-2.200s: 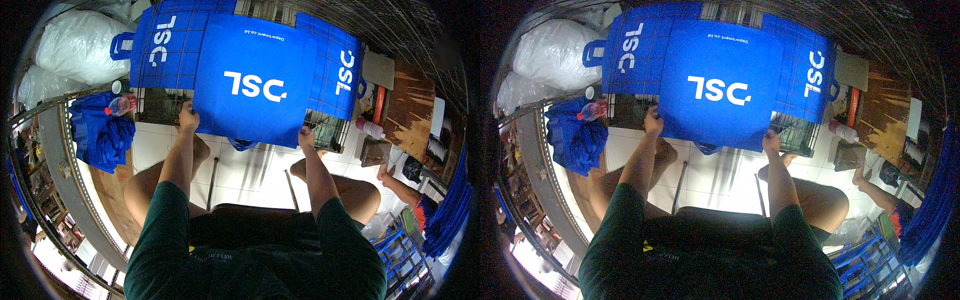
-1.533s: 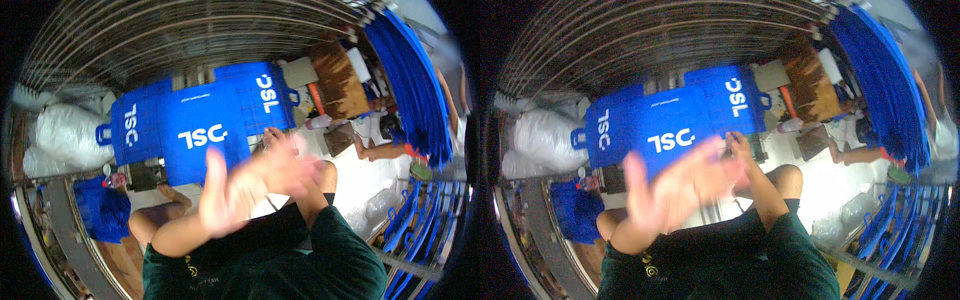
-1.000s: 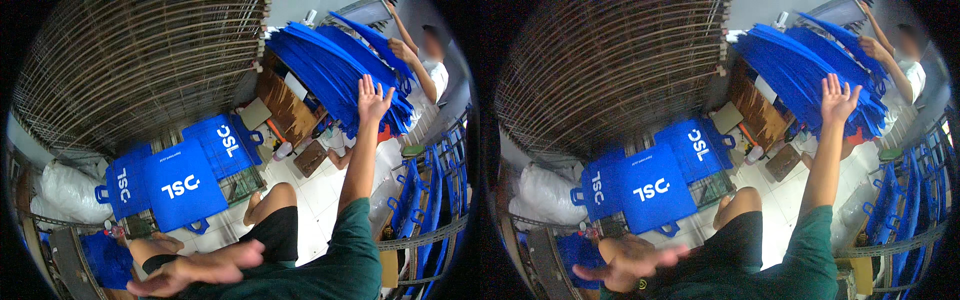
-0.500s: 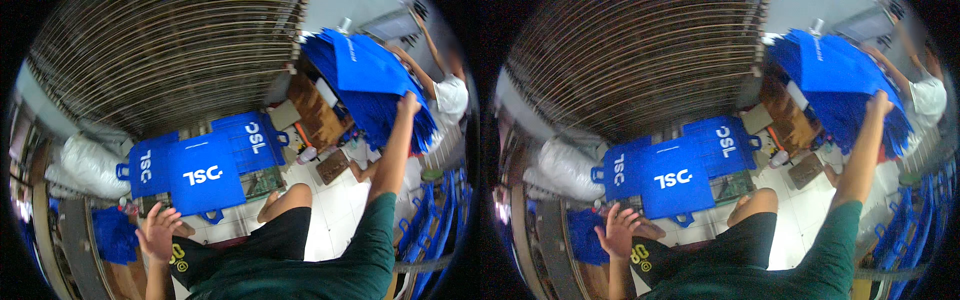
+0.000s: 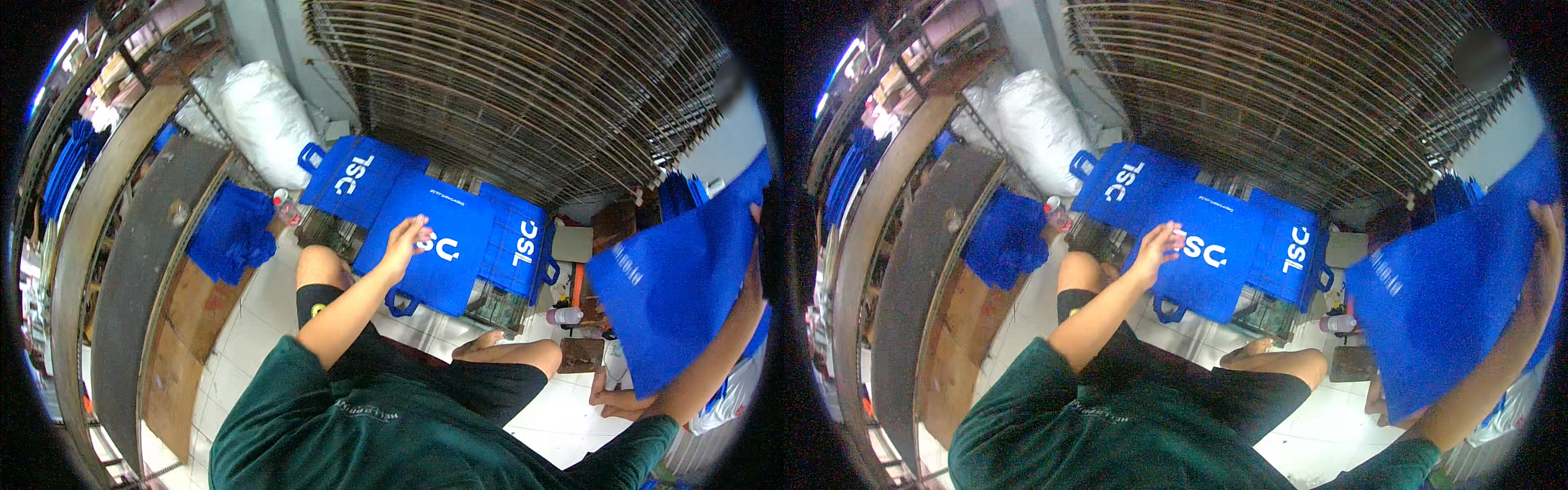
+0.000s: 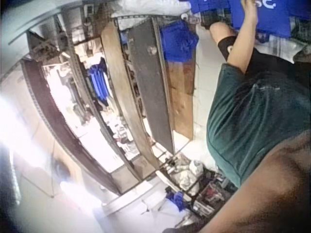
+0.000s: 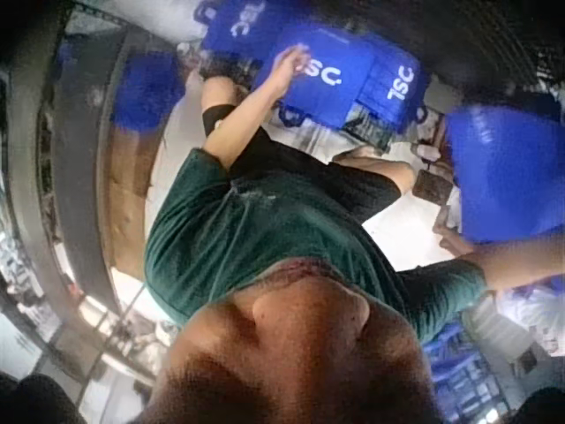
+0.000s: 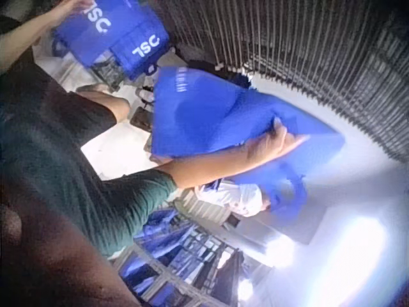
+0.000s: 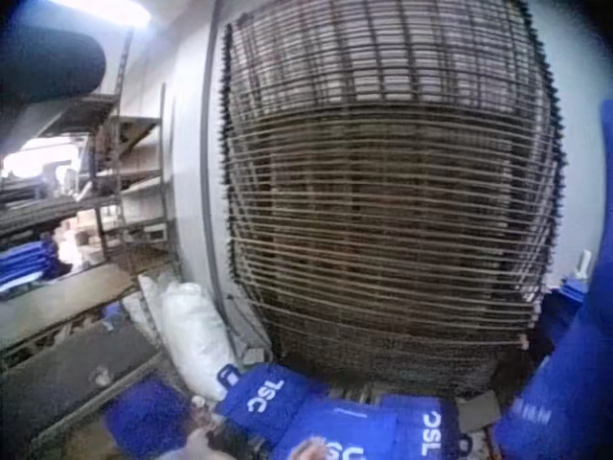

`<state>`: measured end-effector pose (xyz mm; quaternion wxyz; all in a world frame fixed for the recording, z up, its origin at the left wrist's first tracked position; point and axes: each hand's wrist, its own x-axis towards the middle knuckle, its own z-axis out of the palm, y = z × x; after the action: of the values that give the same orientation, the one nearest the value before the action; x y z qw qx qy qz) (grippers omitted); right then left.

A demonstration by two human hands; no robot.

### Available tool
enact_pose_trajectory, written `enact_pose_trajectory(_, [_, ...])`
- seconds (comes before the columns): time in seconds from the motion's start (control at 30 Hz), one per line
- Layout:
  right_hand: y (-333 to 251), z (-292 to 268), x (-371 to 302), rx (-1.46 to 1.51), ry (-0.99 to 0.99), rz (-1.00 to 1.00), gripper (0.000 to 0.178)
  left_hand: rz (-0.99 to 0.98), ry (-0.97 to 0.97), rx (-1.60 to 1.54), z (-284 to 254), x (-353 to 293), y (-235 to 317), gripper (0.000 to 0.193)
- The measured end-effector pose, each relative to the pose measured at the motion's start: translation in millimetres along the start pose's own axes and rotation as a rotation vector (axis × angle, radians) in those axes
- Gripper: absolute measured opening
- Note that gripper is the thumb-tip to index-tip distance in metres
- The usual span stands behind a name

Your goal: The person folds blue tote bags with 'TSC' branding by hand, repeatedly unfolding and refolding each bag to align edges and creases. The person places each folded bag onto a growing stack on a wire rack. Another person is visible in the background handling similar bags.

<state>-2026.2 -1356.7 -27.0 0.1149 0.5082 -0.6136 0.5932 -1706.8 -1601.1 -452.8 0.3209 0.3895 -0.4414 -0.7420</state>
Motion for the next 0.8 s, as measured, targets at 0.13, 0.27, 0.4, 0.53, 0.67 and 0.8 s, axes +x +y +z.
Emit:
enact_pose_trajectory(0.13, [0.0,42.4,0.0,0.000,-0.407,0.220,0.081,-0.049,-0.054,0.003,-1.7,33.3,4.0,0.056])
enact_pose_trajectory(0.27, [-31.6,141.0,-25.4,0.181,-0.745,0.188,0.091,-0.147,-0.094,-0.044,-32.4,47.7,-4.7,0.078])
enact_pose_trajectory(0.4, [-76.2,201.9,-24.4,0.045,-0.982,0.109,0.095,-0.335,-0.251,-0.352,-41.8,49.3,-19.6,0.101])
enact_pose_trajectory(0.53, [-96.4,234.8,-9.2,0.066,-1.121,0.039,0.096,-0.371,-0.375,-0.615,-47.5,24.3,-29.4,0.116])
enact_pose_trajectory(0.67, [-94.5,244.3,-1.5,0.017,-1.043,0.026,0.103,-0.104,-0.396,-0.940,-71.2,-26.5,6.5,0.114])
enact_pose_trajectory(0.8, [-59.8,256.5,7.4,0.085,-1.070,0.101,0.089,0.191,-0.160,-0.910,-148.0,-66.7,31.4,0.094])
